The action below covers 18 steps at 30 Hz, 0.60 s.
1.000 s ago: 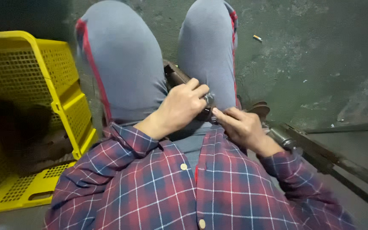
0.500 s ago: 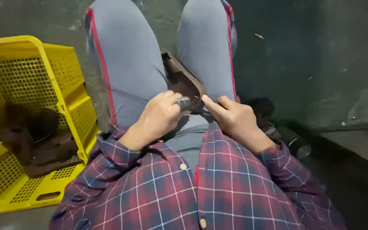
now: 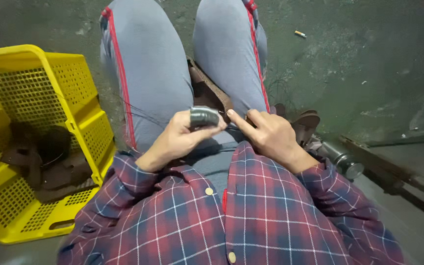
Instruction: The person sits on the floor and sews a brown sandal using a needle and thread. They repeatedly pull the thread through the sandal's sole and strap, tightening the stitches by hand. A yellow basket with other sandals is visible nearby.
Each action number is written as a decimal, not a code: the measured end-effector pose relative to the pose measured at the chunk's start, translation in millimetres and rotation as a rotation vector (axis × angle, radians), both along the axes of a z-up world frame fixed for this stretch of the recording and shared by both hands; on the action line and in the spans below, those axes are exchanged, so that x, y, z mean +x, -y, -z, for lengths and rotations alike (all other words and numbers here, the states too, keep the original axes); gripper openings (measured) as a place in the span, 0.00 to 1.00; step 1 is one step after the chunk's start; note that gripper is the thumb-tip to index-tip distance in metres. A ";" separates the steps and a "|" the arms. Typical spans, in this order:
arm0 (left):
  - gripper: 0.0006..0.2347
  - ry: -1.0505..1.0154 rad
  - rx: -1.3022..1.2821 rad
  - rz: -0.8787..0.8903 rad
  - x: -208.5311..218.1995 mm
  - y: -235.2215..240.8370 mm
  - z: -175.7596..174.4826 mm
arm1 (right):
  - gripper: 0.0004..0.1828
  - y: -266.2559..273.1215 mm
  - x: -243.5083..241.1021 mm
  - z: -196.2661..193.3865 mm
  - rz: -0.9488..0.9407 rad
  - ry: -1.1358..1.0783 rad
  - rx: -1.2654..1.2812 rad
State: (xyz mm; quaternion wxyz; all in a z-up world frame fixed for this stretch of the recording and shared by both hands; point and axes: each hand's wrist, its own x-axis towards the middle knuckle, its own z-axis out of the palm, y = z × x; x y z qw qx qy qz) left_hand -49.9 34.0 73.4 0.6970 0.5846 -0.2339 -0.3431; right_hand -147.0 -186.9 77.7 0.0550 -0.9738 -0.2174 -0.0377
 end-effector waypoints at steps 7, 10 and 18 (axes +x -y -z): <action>0.04 0.374 0.433 -0.094 -24.1 2.3 61.8 | 0.23 1.8 1.1 -1.8 -0.051 -0.100 -0.026; 0.05 0.135 0.373 -0.064 -6.9 6.1 6.8 | 0.25 2.8 3.8 -12.4 -0.041 -0.186 0.018; 0.07 0.104 0.451 -0.046 -3.9 17.3 35.8 | 0.33 39.1 22.4 -90.8 -0.008 -0.582 -0.183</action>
